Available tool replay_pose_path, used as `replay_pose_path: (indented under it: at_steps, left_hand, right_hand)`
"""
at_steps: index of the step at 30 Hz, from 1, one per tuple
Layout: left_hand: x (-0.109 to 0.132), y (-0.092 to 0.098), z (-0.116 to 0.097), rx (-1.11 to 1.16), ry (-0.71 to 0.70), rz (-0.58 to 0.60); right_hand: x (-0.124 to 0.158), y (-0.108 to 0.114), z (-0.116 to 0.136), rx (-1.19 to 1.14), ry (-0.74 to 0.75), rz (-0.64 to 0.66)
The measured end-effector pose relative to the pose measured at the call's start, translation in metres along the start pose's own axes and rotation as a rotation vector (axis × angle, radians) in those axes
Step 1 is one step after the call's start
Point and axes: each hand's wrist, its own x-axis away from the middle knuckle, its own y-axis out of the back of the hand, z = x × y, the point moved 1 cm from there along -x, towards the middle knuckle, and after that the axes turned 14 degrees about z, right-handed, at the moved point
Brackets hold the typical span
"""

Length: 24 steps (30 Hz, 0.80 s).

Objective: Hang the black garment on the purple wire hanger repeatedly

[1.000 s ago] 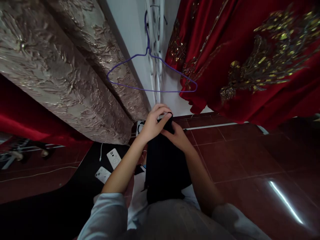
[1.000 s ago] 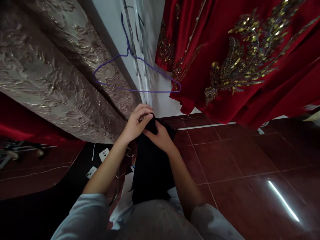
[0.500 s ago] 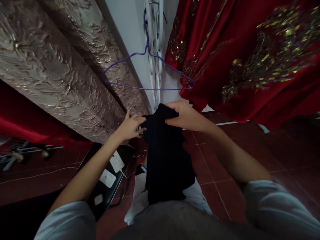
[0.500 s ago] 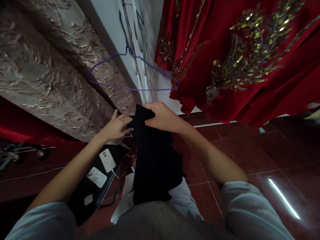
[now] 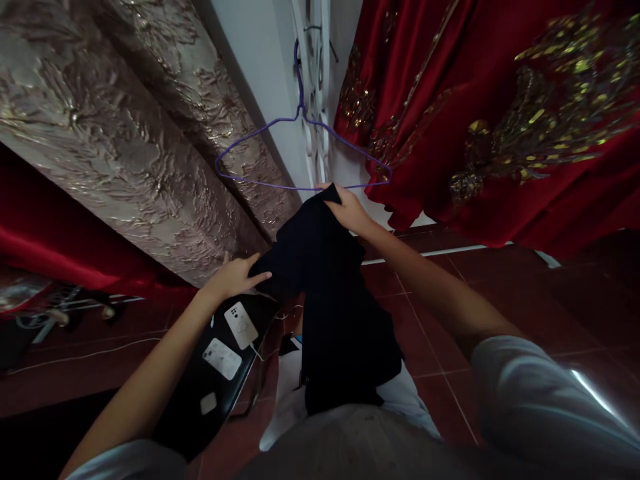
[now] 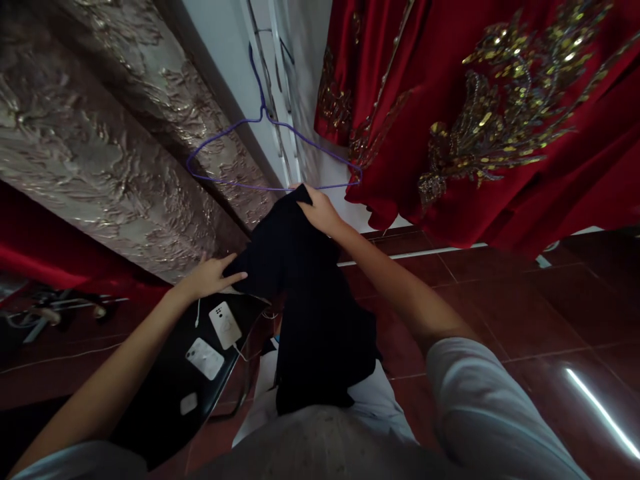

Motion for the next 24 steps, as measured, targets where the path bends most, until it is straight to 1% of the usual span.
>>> replay_pose_path:
  at_steps: [1,3,5,6,8,10,11,13,15,17,20,22,23,24]
  left_hand:
    - [0.001,0.001,0.006,0.005,0.004,-0.012]
    - [0.004,0.011,0.016,0.038,-0.043,-0.06]
    - [0.008,0.028,0.02,0.024,-0.076,-0.168]
    - [0.01,0.038,0.019,-0.004,-0.07,-0.249]
    - [0.014,0.059,0.011,-0.054,-0.039,-0.45]
    - [0.015,0.076,-0.001,-0.019,-0.057,-0.627]
    - [0.013,0.084,-0.008,0.032,-0.09,-0.694]
    - [0.006,0.095,-0.021,0.161,-0.157,-0.777]
    - [-0.005,0.105,-0.031,0.284,-0.189,-0.804]
    - [-0.017,0.117,-0.04,0.367,-0.228,-0.787]
    - [-0.031,0.136,-0.056,0.393,-0.357,-0.749]
    - [-0.035,0.147,-0.066,0.342,-0.39,-0.748]
    - [-0.036,0.15,-0.07,0.309,-0.379,-0.748]
    - [-0.036,0.153,-0.073,0.28,-0.357,-0.742]
  right_hand:
    - [0.005,0.001,-0.001,0.005,0.021,-0.026]
    - [0.015,0.008,0.002,0.033,0.041,-0.097]
    - [0.024,0.023,0.008,0.054,0.03,-0.169]
    - [0.027,0.031,0.012,0.063,0.015,-0.199]
    - [0.033,0.047,0.019,0.086,-0.032,-0.254]
    - [0.037,0.059,0.027,0.112,-0.084,-0.293]
    - [0.039,0.061,0.031,0.117,-0.104,-0.299]
    - [0.043,0.061,0.036,0.098,-0.128,-0.279]
    - [0.048,0.055,0.04,0.044,-0.144,-0.226]
    - [0.052,0.047,0.043,-0.009,-0.144,-0.185]
    - [0.057,0.041,0.048,-0.053,-0.112,-0.141]
    - [0.06,0.045,0.052,-0.036,-0.09,-0.11]
    - [0.062,0.05,0.054,0.001,-0.071,-0.12]
    - [0.065,0.058,0.057,0.062,-0.042,-0.158]
